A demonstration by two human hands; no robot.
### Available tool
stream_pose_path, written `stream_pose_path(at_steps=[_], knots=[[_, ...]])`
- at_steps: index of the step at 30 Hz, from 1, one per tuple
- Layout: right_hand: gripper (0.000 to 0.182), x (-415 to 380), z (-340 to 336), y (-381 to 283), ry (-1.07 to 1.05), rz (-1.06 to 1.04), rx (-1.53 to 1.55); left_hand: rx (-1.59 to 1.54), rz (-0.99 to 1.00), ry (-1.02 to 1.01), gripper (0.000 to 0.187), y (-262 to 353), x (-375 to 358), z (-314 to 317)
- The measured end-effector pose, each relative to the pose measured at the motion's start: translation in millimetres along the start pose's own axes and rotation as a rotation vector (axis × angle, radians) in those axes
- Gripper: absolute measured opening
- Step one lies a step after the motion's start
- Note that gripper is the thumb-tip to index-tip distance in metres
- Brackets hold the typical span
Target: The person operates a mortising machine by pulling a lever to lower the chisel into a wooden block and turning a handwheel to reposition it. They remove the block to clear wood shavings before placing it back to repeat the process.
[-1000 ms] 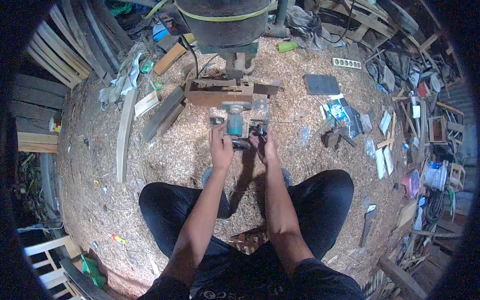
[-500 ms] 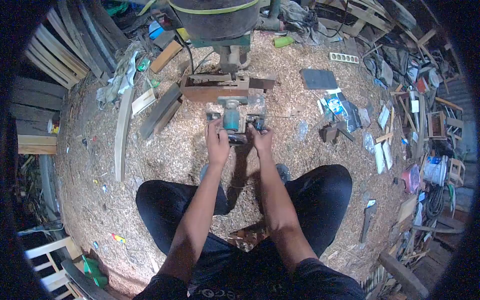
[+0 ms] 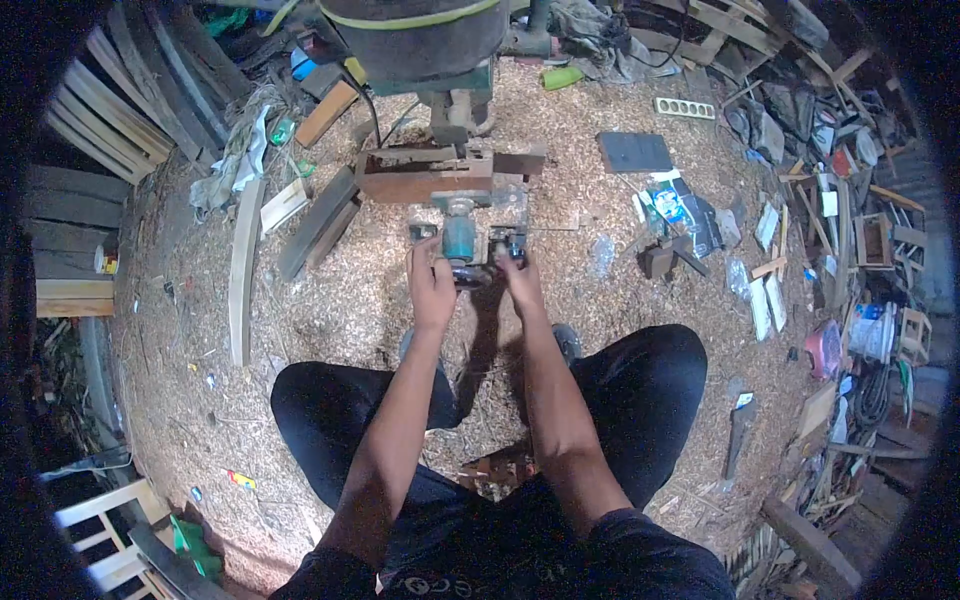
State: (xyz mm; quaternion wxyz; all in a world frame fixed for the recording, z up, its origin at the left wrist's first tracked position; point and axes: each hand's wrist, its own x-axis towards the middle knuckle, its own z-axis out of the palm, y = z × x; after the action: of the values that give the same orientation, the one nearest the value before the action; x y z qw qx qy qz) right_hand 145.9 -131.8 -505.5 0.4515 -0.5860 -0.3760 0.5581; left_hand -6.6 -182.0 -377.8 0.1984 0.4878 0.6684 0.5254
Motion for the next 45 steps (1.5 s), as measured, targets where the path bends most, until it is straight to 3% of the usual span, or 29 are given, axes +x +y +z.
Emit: stream_pose_path(at_steps=[2, 7, 10, 11, 14, 18, 26, 29, 30, 32, 35, 38, 39, 42, 45], knots=[[0.034, -5, -11, -20, -0.158, 0.331, 0.675, 0.003, -0.014, 0.01, 0.031, 1, 0, 0], [0.042, 16, -12, 4, -0.092, 0.28, 0.273, 0.03, 0.018, 0.024, 0.031, 0, 0, 0], [0.052, 14, -3, -11, 0.107, 0.077, -0.664, 0.036, 0.02, 0.038, 0.031, 2, 0, 1], [0.063, 5, 1, -17, 0.18, -0.116, -0.788, 0.025, -0.008, 0.032, 0.031, 3, -1, 1], [0.068, -7, 2, -45, 0.109, -0.064, -0.829, 0.028, -0.024, 0.026, 0.031, 3, -1, 1], [0.046, 11, -21, -26, -0.271, 0.416, 0.563, 0.022, 0.009, 0.019, 0.031, 0, 0, 0], [0.043, 16, -22, -5, -0.232, 0.547, 0.733, 0.015, -0.011, 0.025, 0.032, -1, 2, 1], [0.053, 10, -8, -39, -0.129, 0.258, -0.24, 0.022, -0.015, 0.037, 0.032, 0, 0, 3], [0.06, 15, 2, -12, 0.184, 0.005, -0.733, 0.028, -0.017, 0.04, 0.032, 1, 1, 2], [0.069, -3, 6, -29, 0.224, -0.104, -0.745, 0.03, -0.025, 0.043, 0.032, 3, -3, 4], [0.063, -2, 1, -32, 0.095, 0.03, -0.508, 0.026, -0.017, 0.047, 0.032, -2, -1, 4], [0.052, 6, -16, -22, -0.264, 0.466, 0.695, 0.018, -0.007, 0.029, 0.032, -1, 0, 2], [0.044, 8, -14, -21, -0.277, 0.469, 0.706, 0.025, -0.006, 0.027, 0.033, 0, 0, 1], [0.044, 3, -14, -14, -0.218, 0.504, 0.76, 0.015, -0.023, 0.029, 0.032, 0, 0, 2], [0.044, 11, -13, 6, -0.218, 0.414, 0.602, 0.013, -0.002, 0.045, 0.032, -2, 0, 3]])
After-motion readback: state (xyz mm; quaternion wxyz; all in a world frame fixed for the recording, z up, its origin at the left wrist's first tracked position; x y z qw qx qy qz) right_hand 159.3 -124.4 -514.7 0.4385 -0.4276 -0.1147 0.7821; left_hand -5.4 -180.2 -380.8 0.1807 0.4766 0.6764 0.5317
